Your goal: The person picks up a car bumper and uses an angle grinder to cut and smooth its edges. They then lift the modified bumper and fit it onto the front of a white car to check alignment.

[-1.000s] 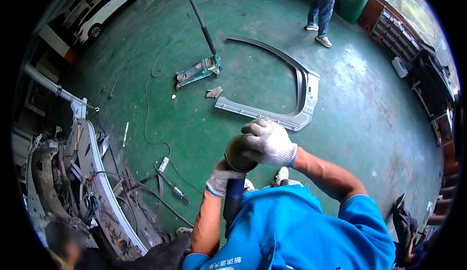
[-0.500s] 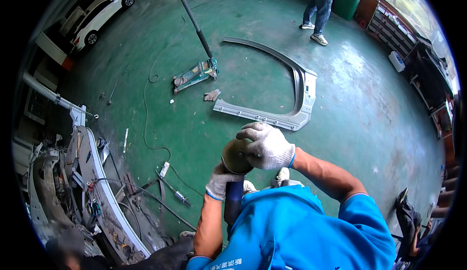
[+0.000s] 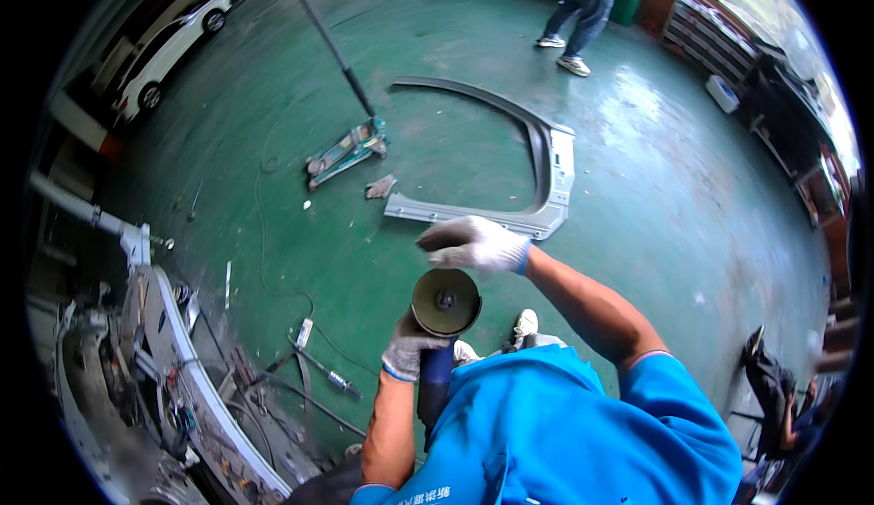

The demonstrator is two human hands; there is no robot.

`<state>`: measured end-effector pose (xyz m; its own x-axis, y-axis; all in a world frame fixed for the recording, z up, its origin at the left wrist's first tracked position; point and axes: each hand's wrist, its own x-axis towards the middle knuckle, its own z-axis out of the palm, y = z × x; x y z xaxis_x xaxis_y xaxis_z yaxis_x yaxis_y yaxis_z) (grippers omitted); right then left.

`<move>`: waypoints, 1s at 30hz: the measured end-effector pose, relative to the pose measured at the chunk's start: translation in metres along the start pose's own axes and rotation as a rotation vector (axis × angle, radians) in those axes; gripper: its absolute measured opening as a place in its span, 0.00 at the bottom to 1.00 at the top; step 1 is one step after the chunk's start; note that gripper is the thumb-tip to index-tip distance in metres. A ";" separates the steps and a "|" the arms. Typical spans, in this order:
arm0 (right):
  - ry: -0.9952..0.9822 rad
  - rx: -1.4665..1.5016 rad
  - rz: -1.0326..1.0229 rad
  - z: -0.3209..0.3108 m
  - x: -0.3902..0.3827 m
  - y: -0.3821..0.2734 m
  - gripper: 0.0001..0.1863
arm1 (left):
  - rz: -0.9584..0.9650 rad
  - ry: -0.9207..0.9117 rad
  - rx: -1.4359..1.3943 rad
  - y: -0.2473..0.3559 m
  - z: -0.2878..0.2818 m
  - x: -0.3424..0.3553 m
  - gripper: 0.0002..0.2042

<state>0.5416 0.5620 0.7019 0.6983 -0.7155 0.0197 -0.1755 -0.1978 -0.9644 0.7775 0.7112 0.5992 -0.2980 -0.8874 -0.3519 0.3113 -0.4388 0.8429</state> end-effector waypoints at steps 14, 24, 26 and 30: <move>-0.100 0.479 0.150 0.044 -0.012 0.041 0.17 | -0.062 -0.041 0.298 -0.031 -0.034 0.021 0.45; 0.188 0.692 0.385 -0.002 -0.071 0.142 0.36 | 0.052 0.266 -0.011 0.034 0.035 0.076 0.30; -0.099 0.745 0.357 0.006 -0.074 0.131 0.38 | 0.141 0.347 -0.012 0.053 0.055 0.101 0.27; -0.190 1.180 0.197 -0.003 -0.079 0.136 0.40 | 0.376 0.420 0.009 0.067 0.147 0.169 0.28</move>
<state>0.4603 0.5900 0.5700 0.8390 -0.5352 -0.0985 0.3812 0.7072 -0.5954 0.6156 0.5520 0.6561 0.2175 -0.9633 -0.1570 0.3186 -0.0820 0.9443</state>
